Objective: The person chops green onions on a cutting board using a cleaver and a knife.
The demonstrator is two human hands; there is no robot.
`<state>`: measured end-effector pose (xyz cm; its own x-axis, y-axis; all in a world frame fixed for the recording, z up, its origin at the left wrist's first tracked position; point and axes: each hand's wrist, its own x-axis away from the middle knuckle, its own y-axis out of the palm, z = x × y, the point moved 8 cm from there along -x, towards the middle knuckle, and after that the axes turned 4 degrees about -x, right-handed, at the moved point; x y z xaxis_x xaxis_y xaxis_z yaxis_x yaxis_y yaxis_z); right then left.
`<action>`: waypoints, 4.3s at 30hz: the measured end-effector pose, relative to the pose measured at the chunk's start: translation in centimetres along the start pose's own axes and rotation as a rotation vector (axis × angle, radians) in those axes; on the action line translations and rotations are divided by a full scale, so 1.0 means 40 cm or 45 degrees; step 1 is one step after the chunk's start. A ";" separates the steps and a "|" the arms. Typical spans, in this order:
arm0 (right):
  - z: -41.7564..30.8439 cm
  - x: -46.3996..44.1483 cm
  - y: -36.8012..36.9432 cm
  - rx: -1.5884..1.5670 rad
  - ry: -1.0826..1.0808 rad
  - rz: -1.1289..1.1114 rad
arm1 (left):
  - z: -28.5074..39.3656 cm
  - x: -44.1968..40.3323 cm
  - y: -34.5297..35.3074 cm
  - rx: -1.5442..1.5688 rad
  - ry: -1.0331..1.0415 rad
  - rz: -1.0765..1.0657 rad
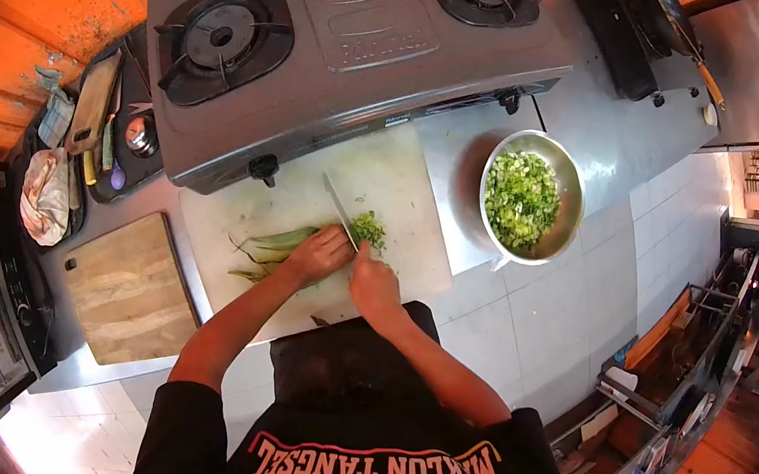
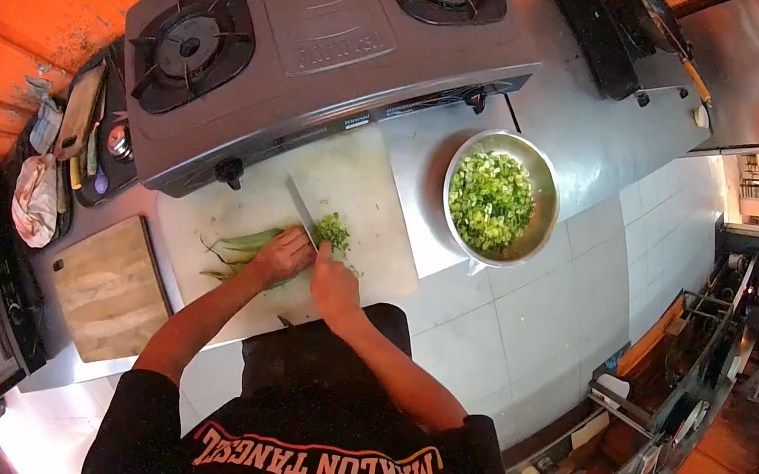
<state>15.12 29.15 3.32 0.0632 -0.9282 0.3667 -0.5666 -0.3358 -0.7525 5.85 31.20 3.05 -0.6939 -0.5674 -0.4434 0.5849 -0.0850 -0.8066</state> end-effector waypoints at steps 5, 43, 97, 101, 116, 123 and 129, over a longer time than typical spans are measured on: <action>-0.064 0.064 -0.069 0.025 0.050 -0.060 | -0.017 -0.049 -0.032 -0.064 -0.019 0.076; -0.020 -0.026 -0.011 -0.095 0.085 0.014 | 0.002 -0.015 -0.031 0.039 0.005 0.093; -0.064 0.010 -0.035 -0.033 0.031 -0.093 | -0.006 -0.017 -0.038 -0.013 0.004 0.022; -0.036 0.040 -0.005 0.000 0.106 -0.106 | -0.004 0.009 -0.026 0.049 -0.056 0.010; -0.063 0.001 -0.054 -0.009 0.019 -0.086 | -0.065 -0.043 -0.037 -0.017 -0.036 0.073; -0.048 0.042 -0.009 0.010 0.061 -0.068 | -0.028 0.002 -0.023 0.094 -0.096 0.026; -0.036 -0.027 0.008 -0.054 0.065 -0.118 | -0.038 -0.027 -0.038 -0.020 -0.035 0.030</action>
<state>13.69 30.28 3.49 0.0759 -0.8836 0.4620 -0.5947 -0.4120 -0.6904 5.09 33.19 4.16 -0.6682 -0.5915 -0.4512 0.5938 -0.0586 -0.8025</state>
